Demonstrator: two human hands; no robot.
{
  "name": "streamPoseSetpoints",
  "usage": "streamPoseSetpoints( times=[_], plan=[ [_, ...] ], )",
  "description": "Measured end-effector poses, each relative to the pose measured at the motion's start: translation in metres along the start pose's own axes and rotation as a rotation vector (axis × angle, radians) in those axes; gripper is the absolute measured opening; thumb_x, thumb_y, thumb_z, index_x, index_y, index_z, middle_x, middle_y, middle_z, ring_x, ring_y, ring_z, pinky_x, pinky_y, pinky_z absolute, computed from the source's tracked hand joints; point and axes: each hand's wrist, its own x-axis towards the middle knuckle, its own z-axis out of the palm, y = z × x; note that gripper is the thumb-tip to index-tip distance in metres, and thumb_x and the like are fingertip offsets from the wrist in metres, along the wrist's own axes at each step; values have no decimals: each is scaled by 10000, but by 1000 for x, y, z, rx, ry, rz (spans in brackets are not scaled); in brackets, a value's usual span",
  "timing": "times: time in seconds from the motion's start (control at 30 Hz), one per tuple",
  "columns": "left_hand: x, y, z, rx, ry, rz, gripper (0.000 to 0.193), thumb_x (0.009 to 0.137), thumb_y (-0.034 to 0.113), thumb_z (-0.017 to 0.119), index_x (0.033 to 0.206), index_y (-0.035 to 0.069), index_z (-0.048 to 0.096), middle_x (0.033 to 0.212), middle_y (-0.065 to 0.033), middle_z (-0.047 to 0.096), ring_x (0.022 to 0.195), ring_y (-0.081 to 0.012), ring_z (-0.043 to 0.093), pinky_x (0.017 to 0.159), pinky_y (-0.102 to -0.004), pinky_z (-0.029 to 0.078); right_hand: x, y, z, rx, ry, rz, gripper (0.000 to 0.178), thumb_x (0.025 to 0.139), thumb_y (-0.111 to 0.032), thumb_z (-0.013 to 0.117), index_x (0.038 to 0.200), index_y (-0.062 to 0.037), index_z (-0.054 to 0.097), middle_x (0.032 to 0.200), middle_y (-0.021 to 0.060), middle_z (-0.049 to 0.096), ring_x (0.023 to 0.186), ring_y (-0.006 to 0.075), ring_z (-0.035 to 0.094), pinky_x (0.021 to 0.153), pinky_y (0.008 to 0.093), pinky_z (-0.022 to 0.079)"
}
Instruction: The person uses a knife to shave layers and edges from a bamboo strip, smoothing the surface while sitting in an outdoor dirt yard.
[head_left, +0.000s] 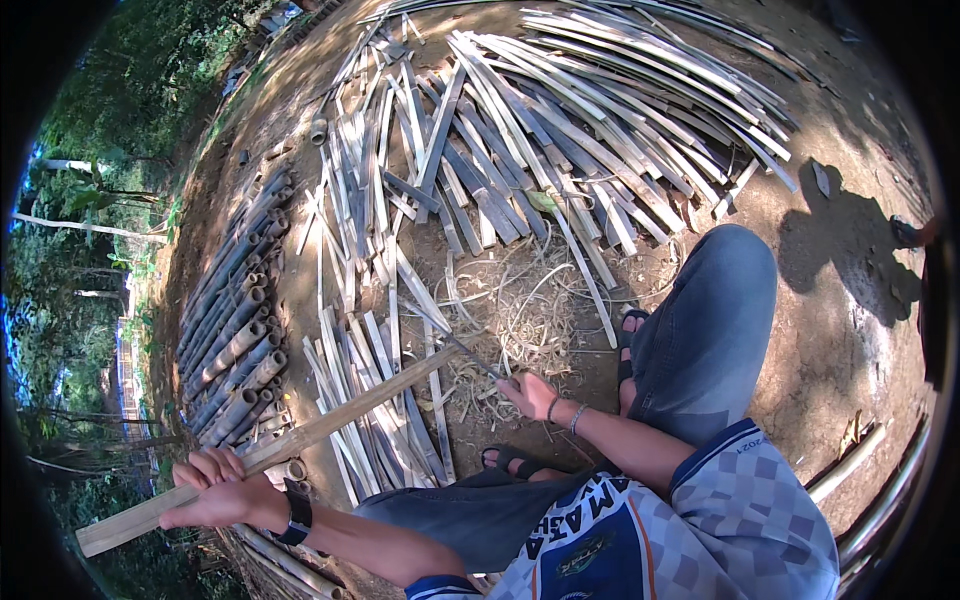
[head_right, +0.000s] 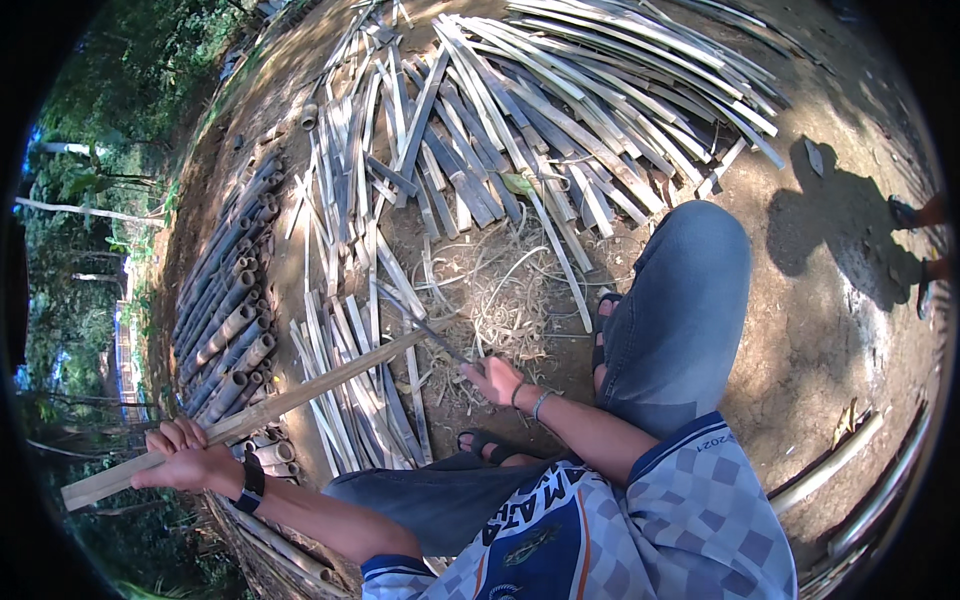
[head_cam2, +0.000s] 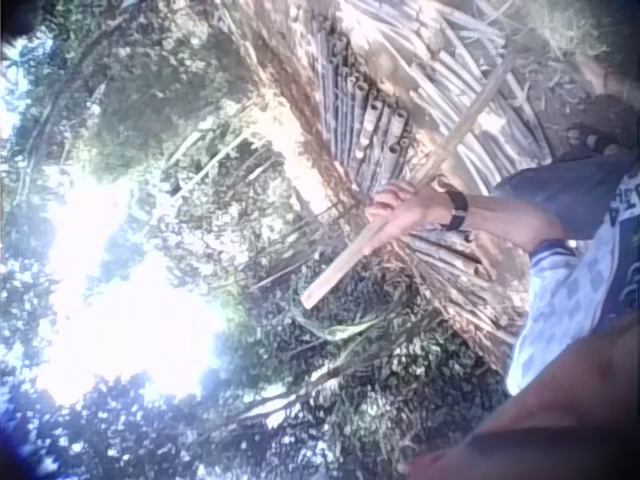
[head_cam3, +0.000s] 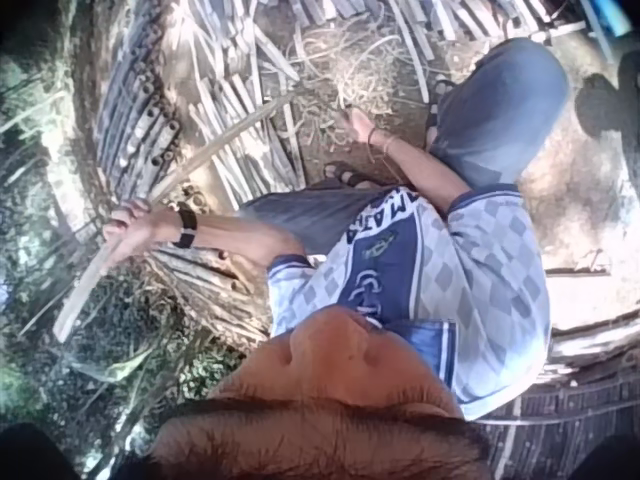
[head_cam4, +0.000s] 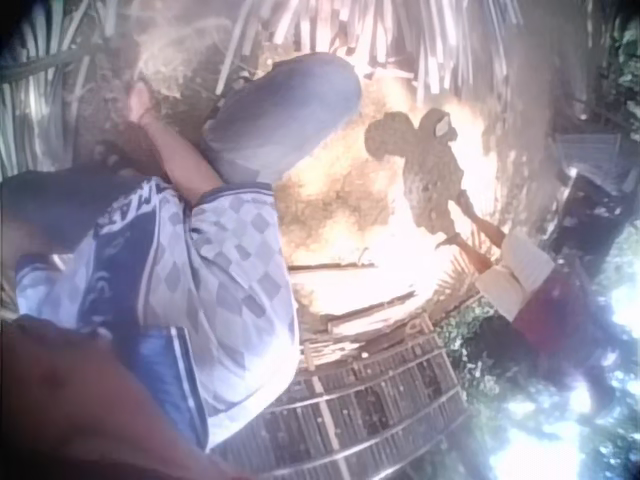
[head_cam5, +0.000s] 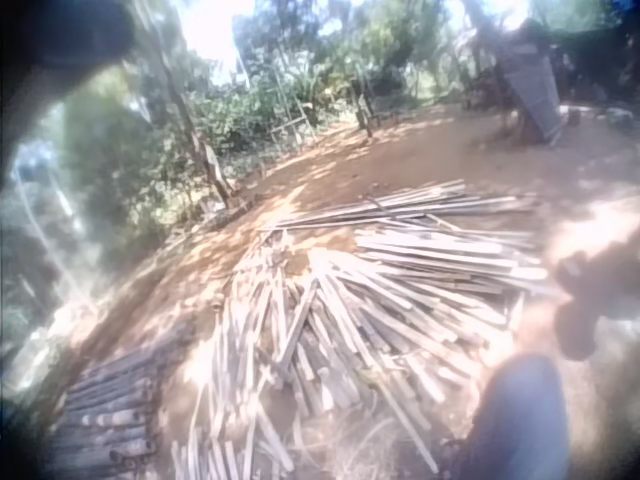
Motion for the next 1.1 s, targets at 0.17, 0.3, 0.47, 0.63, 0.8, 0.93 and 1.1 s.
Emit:
streamPoseSetpoints(
  times=[0.17, 0.3, 0.47, 0.63, 0.8, 0.93, 1.1],
  plan=[
    [-5, 0, 8, -38, 1, -16, 642, 873, 727, 58, 608, 155, 178, 498, 13, 193, 428, -105, 161, 353, -227, 144, 22, 72, 19, -152, 153, 375, 752, 867, -628, 422, 872, 84, 663, 889, 292, 646, 889, 397, 643, 819, 440, 502],
    [5, 12, -9, -62, -74, 2, 668, 847, 757, 55, 596, 153, 191, 490, 17, 201, 408, -87, 170, 331, -224, 138, 24, 65, 25, -2, 105, 315, 788, 860, -640, 424, 856, 118, 639, 875, 322, 629, 894, 411, 635, 807, 466, 494],
    [41, 46, -79, -89, -38, 111, 694, 840, 770, 103, 584, 138, 230, 491, 9, 226, 405, -88, 208, 343, -204, 164, 25, 12, 8, 208, -80, 445, 767, 874, -613, 427, 763, 122, 613, 701, 279, 626, 788, 410, 644, 742, 469, 488],
    [44, 108, -184, -273, -378, 177, 706, 828, 778, 154, 589, 122, 254, 537, -22, 293, 440, -118, 262, 380, -237, 223, 9, 2, 40, -88, 313, -245, 609, 909, -562, 445, 597, -42, 502, 505, 78, 510, 372, 167, 499, 343, 341, 390],
    [13, 108, -186, -542, -299, 228, 645, 842, 722, 348, 663, 103, 373, 545, 8, 309, 416, -113, 293, 414, -261, 293, -2, -51, -14, 621, -234, 340, 553, 905, -567, 460, 623, -93, 417, 470, -8, 383, 357, 88, 372, 334, 271, 314],
    [35, 72, -189, -221, -223, 133, 714, 841, 771, 108, 624, 111, 273, 543, -12, 296, 423, -104, 274, 351, -215, 224, 15, -20, 32, 688, -259, 461, 587, 868, -608, 487, 615, -79, 455, 477, 22, 428, 358, 122, 411, 344, 306, 341],
    [38, 2, -131, -255, -227, 70, 641, 885, 718, 209, 658, 124, 288, 532, 9, 286, 394, -69, 266, 339, -184, 230, 15, 24, 21, -198, 65, 302, 659, 853, -594, 493, 795, 50, 623, 702, 236, 631, 692, 373, 642, 667, 450, 499]
  ],
)
